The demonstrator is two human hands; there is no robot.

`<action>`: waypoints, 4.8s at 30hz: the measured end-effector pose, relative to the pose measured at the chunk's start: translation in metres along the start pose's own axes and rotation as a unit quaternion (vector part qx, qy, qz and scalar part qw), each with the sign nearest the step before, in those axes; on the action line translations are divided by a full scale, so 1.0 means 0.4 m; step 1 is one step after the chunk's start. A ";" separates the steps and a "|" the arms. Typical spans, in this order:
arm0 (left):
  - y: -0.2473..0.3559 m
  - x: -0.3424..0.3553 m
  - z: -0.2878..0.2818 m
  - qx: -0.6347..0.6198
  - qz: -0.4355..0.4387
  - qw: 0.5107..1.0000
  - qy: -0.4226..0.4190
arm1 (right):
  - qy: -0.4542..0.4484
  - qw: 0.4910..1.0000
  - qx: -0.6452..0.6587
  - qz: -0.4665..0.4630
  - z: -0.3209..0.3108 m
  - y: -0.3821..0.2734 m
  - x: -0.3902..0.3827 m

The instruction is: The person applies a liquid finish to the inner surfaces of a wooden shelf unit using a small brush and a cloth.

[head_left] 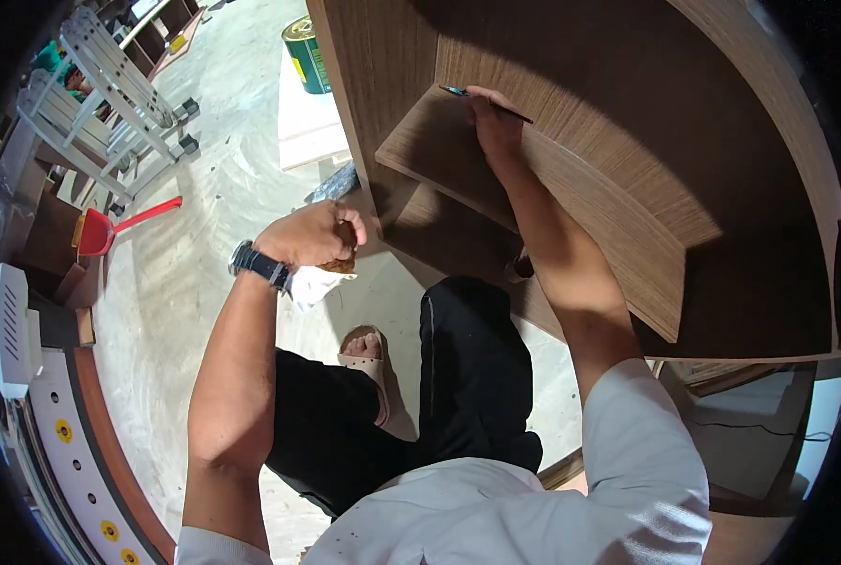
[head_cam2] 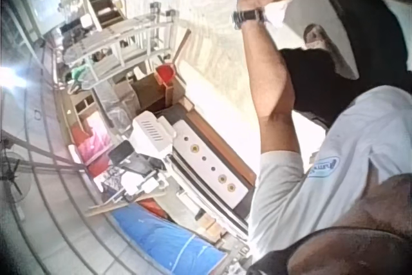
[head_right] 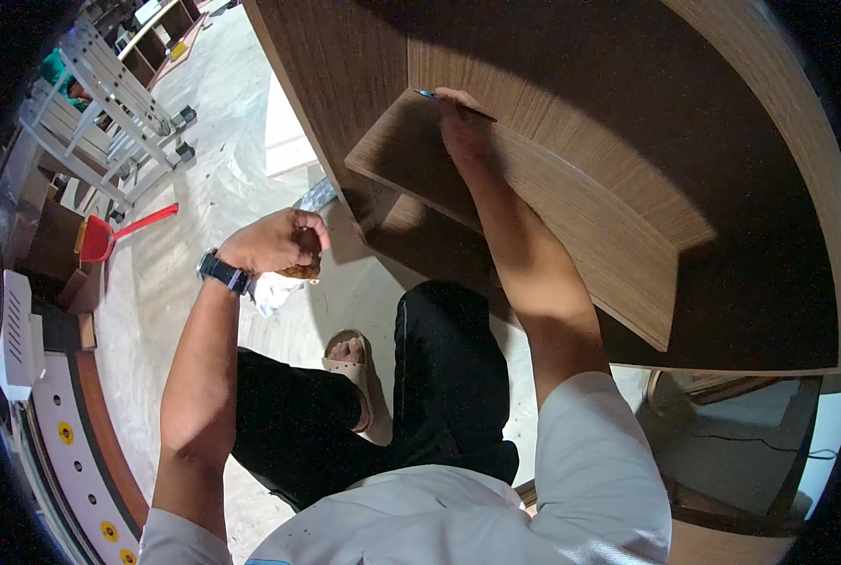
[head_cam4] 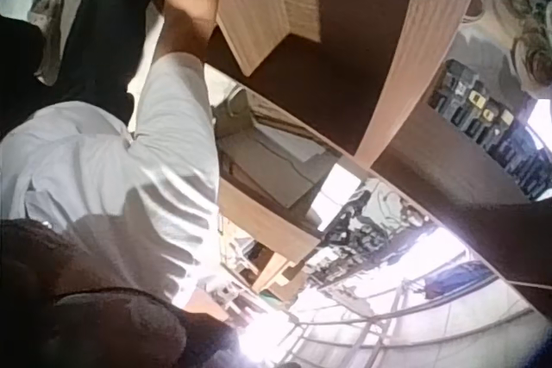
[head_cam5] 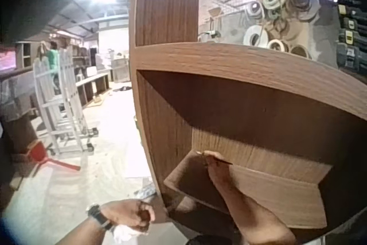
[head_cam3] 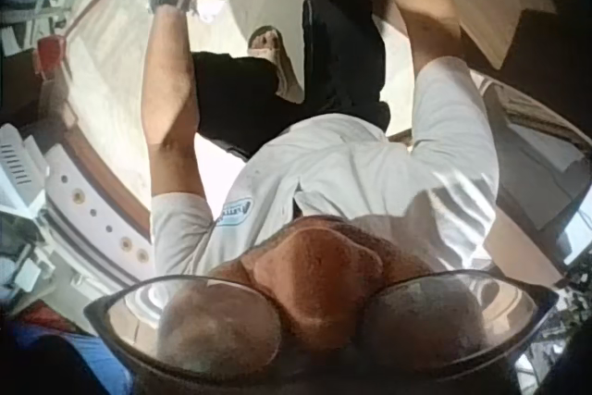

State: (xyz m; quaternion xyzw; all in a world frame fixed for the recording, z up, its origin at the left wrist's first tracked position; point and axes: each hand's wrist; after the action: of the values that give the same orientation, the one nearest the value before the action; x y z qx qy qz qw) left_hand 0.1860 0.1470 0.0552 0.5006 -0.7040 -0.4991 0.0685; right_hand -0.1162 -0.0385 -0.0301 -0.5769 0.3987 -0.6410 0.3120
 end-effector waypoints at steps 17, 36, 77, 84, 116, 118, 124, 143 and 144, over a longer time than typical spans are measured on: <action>-0.041 -0.022 -0.009 -0.128 -0.069 0.989 -0.011 | 0.025 0.997 -0.071 0.014 0.022 0.045 0.036; -0.050 -0.039 -0.008 -0.136 -0.091 0.986 -0.014 | -0.013 0.980 -0.194 -0.032 0.049 0.074 0.048; -0.037 -0.028 -0.004 -0.130 -0.074 0.989 -0.016 | -0.200 0.979 -0.040 -0.028 0.077 -0.105 -0.181; -0.048 -0.032 -0.004 -0.130 -0.057 0.990 -0.012 | -0.238 0.970 0.007 0.058 0.072 -0.142 -0.181; -0.034 -0.040 -0.003 -0.112 -0.045 0.993 -0.009 | -0.004 0.992 -0.121 0.037 0.083 0.089 0.038; -0.034 -0.039 -0.005 -0.105 -0.043 0.993 -0.014 | 0.009 0.993 -0.115 0.017 0.085 0.105 0.058; 0.002 -0.005 0.007 -0.075 -0.006 0.997 0.029 | 0.062 0.985 -0.157 -0.038 0.011 0.106 0.067; 0.181 -0.009 0.111 -0.534 0.128 0.815 0.186 | -0.094 0.988 0.038 -0.119 0.099 -0.397 -0.420; 0.181 -0.018 0.102 -0.534 0.136 0.813 0.189 | -0.097 0.991 0.014 -0.096 0.094 -0.403 -0.415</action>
State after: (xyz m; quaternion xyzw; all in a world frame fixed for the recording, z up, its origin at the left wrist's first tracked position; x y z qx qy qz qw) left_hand 0.1191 0.1787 0.0938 0.3693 -0.3606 -0.6776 0.5239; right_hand -0.0463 0.1774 0.0296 -0.6677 0.3003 -0.6143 0.2944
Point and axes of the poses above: each hand's wrist, its own x-axis towards the middle knuckle, its own z-axis out of the palm, y = z × x, and after that the axes turned 1 degree about -z, right-handed
